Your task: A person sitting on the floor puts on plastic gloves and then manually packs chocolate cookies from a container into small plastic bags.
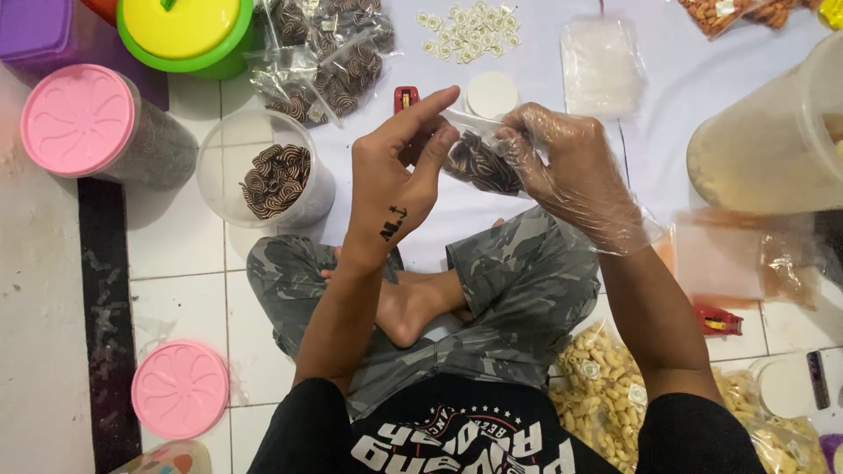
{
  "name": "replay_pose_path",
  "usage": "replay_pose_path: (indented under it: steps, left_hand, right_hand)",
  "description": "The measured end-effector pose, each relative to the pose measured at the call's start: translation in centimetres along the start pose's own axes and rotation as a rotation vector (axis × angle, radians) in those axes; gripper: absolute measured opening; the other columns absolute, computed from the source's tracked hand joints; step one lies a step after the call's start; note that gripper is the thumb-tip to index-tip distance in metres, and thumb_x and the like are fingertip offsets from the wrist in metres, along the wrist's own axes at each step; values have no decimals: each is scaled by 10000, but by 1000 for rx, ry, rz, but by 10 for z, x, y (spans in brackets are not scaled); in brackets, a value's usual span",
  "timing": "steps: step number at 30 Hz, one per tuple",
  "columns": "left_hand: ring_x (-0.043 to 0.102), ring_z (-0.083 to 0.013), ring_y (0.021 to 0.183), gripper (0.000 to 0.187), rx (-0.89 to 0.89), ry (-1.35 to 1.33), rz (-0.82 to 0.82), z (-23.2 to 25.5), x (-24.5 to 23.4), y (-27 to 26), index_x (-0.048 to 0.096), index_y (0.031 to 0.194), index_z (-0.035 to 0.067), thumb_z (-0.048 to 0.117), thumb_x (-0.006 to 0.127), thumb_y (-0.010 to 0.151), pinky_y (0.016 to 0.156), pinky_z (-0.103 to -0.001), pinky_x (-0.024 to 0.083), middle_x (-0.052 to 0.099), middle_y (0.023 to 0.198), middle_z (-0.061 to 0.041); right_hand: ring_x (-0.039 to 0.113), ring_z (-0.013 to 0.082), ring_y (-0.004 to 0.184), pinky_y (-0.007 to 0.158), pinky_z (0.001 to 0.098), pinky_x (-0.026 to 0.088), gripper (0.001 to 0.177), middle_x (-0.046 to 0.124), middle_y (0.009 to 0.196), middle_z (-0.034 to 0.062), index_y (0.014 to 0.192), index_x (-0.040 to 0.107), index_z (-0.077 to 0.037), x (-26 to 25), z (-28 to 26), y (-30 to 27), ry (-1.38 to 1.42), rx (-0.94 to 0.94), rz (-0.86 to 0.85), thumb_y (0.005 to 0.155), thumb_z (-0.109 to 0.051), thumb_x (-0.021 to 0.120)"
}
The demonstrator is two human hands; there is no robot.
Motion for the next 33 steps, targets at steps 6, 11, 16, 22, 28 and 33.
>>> replay_pose_path:
  steps: [6,11,16,22,28,33]
  left_hand:
    - [539,-75,668,382,-113,14,2,-6,6,0,652,1290,23,-51,709,920,611,-210,458,701,831,-36]
    - [504,-67,619,361,-117,24,7,-8,10,3,659,1259,5,-47,711,906,560,-204,426,691,781,-32]
    - [549,-69,604,261,-92,69,53,-10,10,5,712,1159,-25,0,708,899,539,-194,470,710,760,-49]
    - [622,-91,594,256,-43,206,88,-2,10,7,715,1130,-16,37,723,880,536,-213,523,749,766,-81]
    - [604,-167,716,211,114,580,138,13,10,4,733,1089,104,220,763,915,643,-318,484,614,839,-33]
    - [466,-253,1007,191,333,739,106,23,8,11,778,1063,137,283,768,940,857,-384,427,514,1090,-83]
  right_hand:
    - [558,172,582,540,326,449,94,708,807,125,1015,693,45,-1,-6,0,-13,-4,38,923,66,703]
    - [568,157,567,512,318,446,80,712,795,112,1011,696,26,-1,-6,-1,-24,-12,47,945,68,709]
    - [611,210,603,564,363,466,55,733,878,124,995,667,34,-3,-18,-2,-79,-107,58,957,68,686]
    - [645,235,613,551,379,478,96,757,938,146,1011,671,31,-1,-13,-4,-162,-144,57,932,62,717]
    - [631,203,604,558,341,483,26,763,948,149,995,677,41,-5,-12,-4,-109,-130,47,978,32,695]
    - [589,158,603,562,299,463,118,738,870,100,1015,697,28,-10,-9,-2,-3,-82,9,913,89,706]
Point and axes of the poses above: each hand's wrist, its own y-axis towards the middle knuckle, its own x-axis out of the palm, z = x × y, the point moved 9 cm from there along y, towards the middle knuckle
